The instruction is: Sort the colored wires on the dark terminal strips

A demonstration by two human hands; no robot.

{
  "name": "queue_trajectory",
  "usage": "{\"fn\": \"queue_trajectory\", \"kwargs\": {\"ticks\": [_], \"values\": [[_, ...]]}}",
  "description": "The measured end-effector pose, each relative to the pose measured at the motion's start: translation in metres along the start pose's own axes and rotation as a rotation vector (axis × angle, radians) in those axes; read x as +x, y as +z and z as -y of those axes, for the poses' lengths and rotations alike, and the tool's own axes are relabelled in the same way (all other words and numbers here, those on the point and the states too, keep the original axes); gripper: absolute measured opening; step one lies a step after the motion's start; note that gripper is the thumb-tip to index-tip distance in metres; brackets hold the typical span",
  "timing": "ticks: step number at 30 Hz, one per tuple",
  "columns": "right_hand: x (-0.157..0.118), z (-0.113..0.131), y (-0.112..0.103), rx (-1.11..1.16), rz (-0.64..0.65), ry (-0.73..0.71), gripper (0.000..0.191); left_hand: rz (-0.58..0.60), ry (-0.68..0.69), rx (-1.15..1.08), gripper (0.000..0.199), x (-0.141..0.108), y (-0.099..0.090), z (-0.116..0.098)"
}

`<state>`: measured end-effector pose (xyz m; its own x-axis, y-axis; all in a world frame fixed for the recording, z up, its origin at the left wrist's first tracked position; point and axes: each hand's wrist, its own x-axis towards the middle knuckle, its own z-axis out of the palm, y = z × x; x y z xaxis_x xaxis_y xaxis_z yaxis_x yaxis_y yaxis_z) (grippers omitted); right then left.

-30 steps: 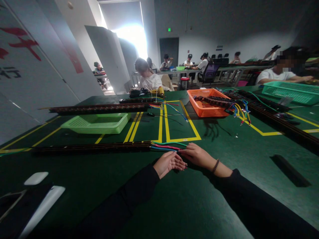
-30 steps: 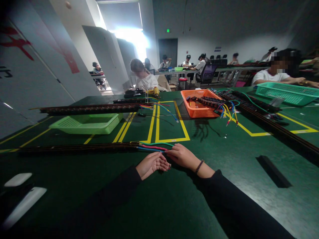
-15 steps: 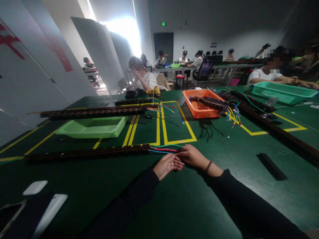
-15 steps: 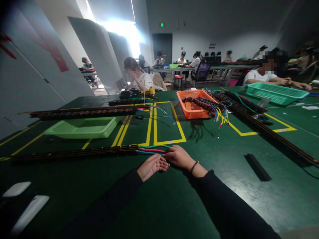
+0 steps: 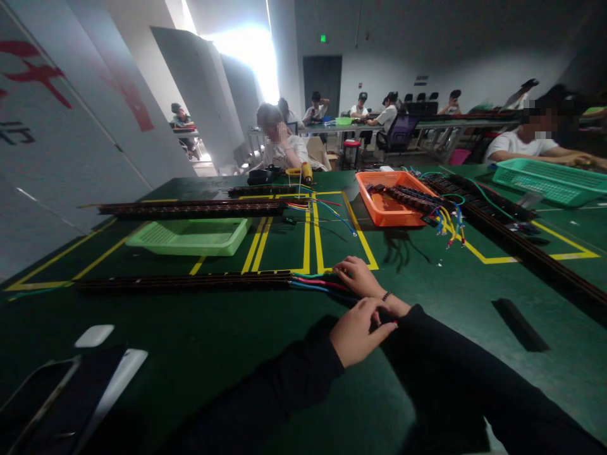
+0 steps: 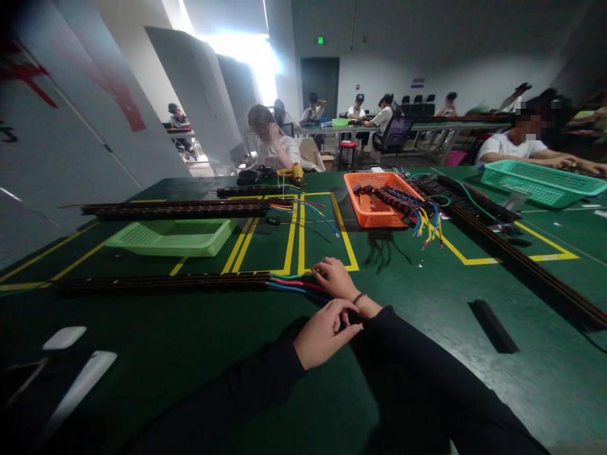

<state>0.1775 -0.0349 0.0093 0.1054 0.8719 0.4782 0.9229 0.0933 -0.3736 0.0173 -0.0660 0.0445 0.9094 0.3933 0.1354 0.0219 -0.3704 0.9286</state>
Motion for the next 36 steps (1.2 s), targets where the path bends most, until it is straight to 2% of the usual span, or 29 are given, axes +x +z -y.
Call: {"fn": "queue_trajectory", "kwargs": {"ticks": [3, 7, 9, 12, 14, 16, 18, 20, 22, 24, 27, 29, 31, 34, 36], "values": [[0.014, 0.008, 0.006, -0.032, 0.027, -0.054, 0.016, -0.054, 0.135, 0.296, 0.044, 0.009, 0.02, -0.014], [0.013, 0.017, 0.012, -0.058, 0.057, -0.107, 0.018, -0.027, 0.192, 0.521, 0.034, 0.021, 0.033, -0.008], [0.009, 0.017, 0.014, -0.056, 0.071, -0.12, 0.019, -0.028, 0.156, 0.508, 0.033, 0.025, 0.032, -0.002], [0.005, 0.009, 0.013, -0.042, 0.075, -0.099, 0.019, -0.1, 0.015, 0.436, 0.032, 0.027, 0.024, 0.002], [0.006, 0.003, 0.012, -0.025, 0.079, -0.073, 0.019, -0.156, -0.03, 0.435, 0.034, 0.025, 0.02, -0.003], [0.01, -0.001, 0.011, -0.004, 0.098, -0.06, 0.019, -0.168, -0.024, 0.45, 0.035, 0.017, 0.025, -0.015], [0.019, -0.002, 0.011, 0.023, 0.135, -0.06, 0.02, -0.081, -0.02, 0.448, 0.04, 0.002, 0.039, -0.03], [0.031, -0.002, 0.01, 0.05, 0.176, -0.059, 0.02, 0.098, -0.079, 0.45, 0.056, -0.015, 0.059, -0.043], [0.046, -0.003, 0.008, 0.068, 0.2, -0.033, 0.02, 0.262, -0.119, 0.432, 0.073, -0.028, 0.079, -0.049], [0.06, -0.008, 0.006, 0.072, 0.197, 0.03, 0.022, 0.362, -0.192, 0.325, 0.075, -0.035, 0.092, -0.05], [0.075, -0.02, 0.004, 0.062, 0.186, 0.148, 0.025, 0.326, -0.16, 0.145, 0.059, -0.033, 0.096, -0.047], [0.08, -0.029, 0.003, 0.05, 0.194, 0.216, 0.027, 0.256, -0.101, 0.039, 0.043, -0.029, 0.092, -0.047], [0.082, -0.038, 0.002, 0.03, 0.212, 0.268, 0.029, 0.225, -0.054, -0.044, 0.035, -0.028, 0.086, -0.049], [0.082, -0.052, -0.001, -0.027, 0.237, 0.327, 0.032, 0.276, 0.033, -0.089, 0.031, -0.035, 0.078, -0.051], [0.082, -0.06, -0.005, -0.09, 0.239, 0.353, 0.033, 0.384, 0.048, -0.113, 0.031, -0.043, 0.074, -0.05]]}}
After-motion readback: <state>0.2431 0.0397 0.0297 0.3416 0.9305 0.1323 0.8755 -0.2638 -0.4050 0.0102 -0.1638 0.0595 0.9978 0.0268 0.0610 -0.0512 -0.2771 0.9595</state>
